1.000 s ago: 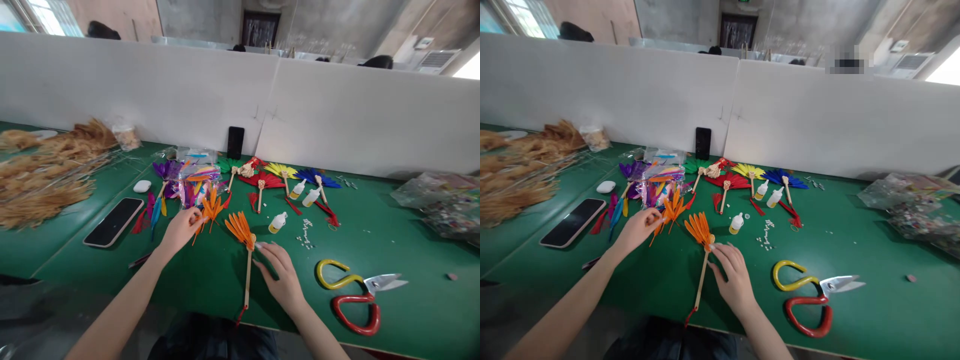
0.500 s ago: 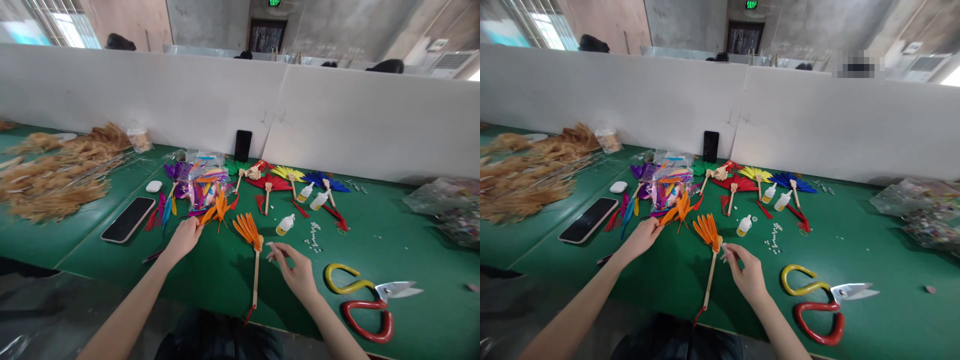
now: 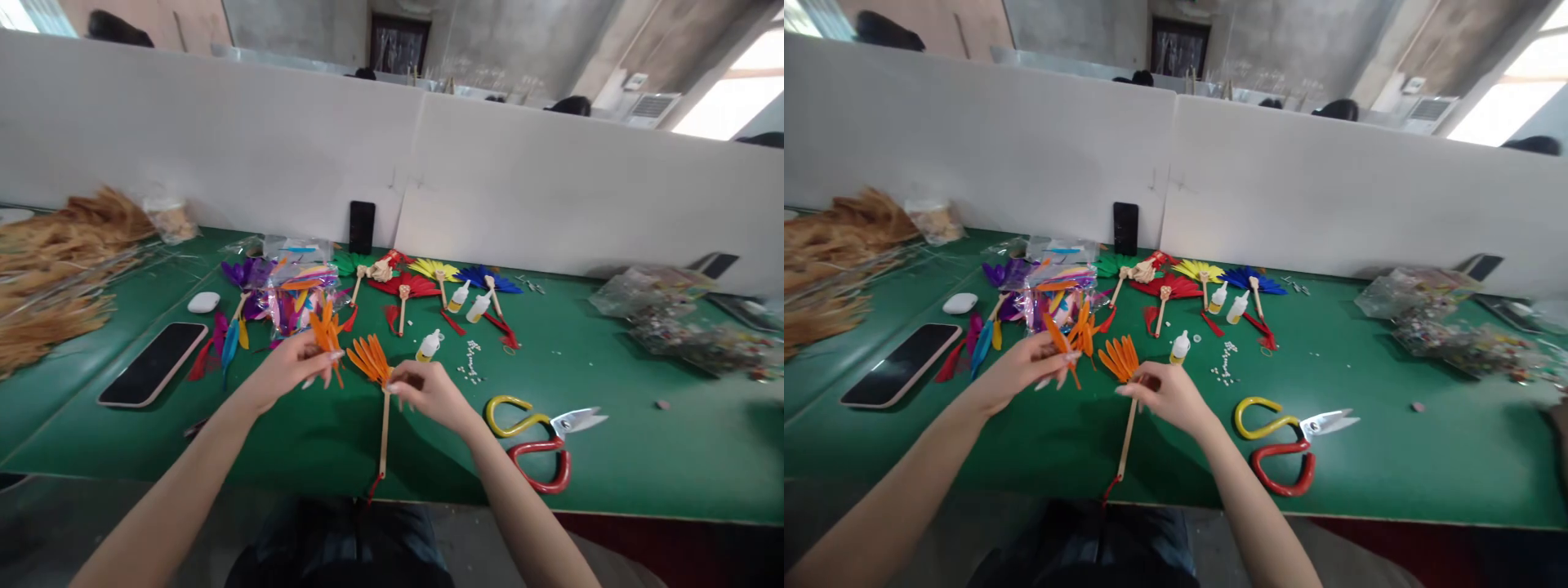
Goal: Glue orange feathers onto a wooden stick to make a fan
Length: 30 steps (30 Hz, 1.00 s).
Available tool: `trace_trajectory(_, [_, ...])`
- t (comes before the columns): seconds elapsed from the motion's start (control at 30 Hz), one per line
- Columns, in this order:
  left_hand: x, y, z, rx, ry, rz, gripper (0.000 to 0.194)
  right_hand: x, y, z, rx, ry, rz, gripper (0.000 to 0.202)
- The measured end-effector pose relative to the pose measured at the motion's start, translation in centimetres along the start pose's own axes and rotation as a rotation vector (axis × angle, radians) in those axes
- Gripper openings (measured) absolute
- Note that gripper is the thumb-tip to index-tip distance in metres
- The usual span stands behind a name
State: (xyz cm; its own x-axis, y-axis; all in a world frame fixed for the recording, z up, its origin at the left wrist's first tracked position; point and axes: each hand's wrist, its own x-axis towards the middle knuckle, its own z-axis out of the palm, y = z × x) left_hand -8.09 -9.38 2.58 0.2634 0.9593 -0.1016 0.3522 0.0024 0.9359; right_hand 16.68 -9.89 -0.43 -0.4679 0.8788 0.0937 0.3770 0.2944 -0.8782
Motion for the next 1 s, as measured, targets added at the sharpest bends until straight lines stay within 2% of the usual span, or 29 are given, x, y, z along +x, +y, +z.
trace_trajectory(0.07, [1.2,1.6,2.2,-0.029,-0.154,0.042,0.026,0.1,-0.5,0.6,0.048,-0.091,-0.007,0.034])
trace_trajectory(0.13, [2.8,2.5,4.1,-0.041,-0.241,0.106,0.027,0.1,-0.5,1.2,0.106,-0.072,0.016,0.039])
trace_trajectory(0.17, [3.6,2.7,4.9,-0.027,-0.263,0.113,0.029,0.2,-0.3,1.5,0.136,-0.035,0.039,0.042])
trace_trajectory(0.27, [6.2,2.9,6.1,0.023,-0.214,0.149,0.034,0.3,0.7,1.4,0.222,0.074,0.133,0.048])
trace_trajectory(0.4, [9.1,2.3,6.0,0.181,-0.18,0.227,0.039,-0.2,2.1,0.4,0.177,0.105,0.177,0.05])
trace_trajectory(0.5, [10.9,0.9,5.4,0.287,-0.107,0.22,0.039,-1.6,2.9,0.2,-0.04,0.279,0.164,0.042])
trace_trajectory(0.57, [12.0,-0.4,5.2,0.329,-0.062,0.207,0.035,-2.5,3.4,0.7,-0.187,0.376,0.141,0.035])
trace_trajectory(0.67, [13.2,-2.1,5.5,0.386,-0.018,0.19,0.032,-3.5,3.9,2.2,-0.378,0.433,0.027,0.032])
trace_trajectory(0.77, [13.6,-3.1,6.2,0.426,0.011,0.163,0.036,-3.7,4.1,3.6,-0.496,0.432,-0.044,0.058])
trace_trajectory(0.87, [13.5,-3.6,6.6,0.452,0.029,0.134,0.039,-3.6,4.2,4.5,-0.53,0.385,-0.042,0.085])
trace_trajectory(1.0, [13.2,-3.8,6.6,0.458,0.014,0.127,0.041,-3.5,4.6,4.9,-0.556,0.326,-0.031,0.095])
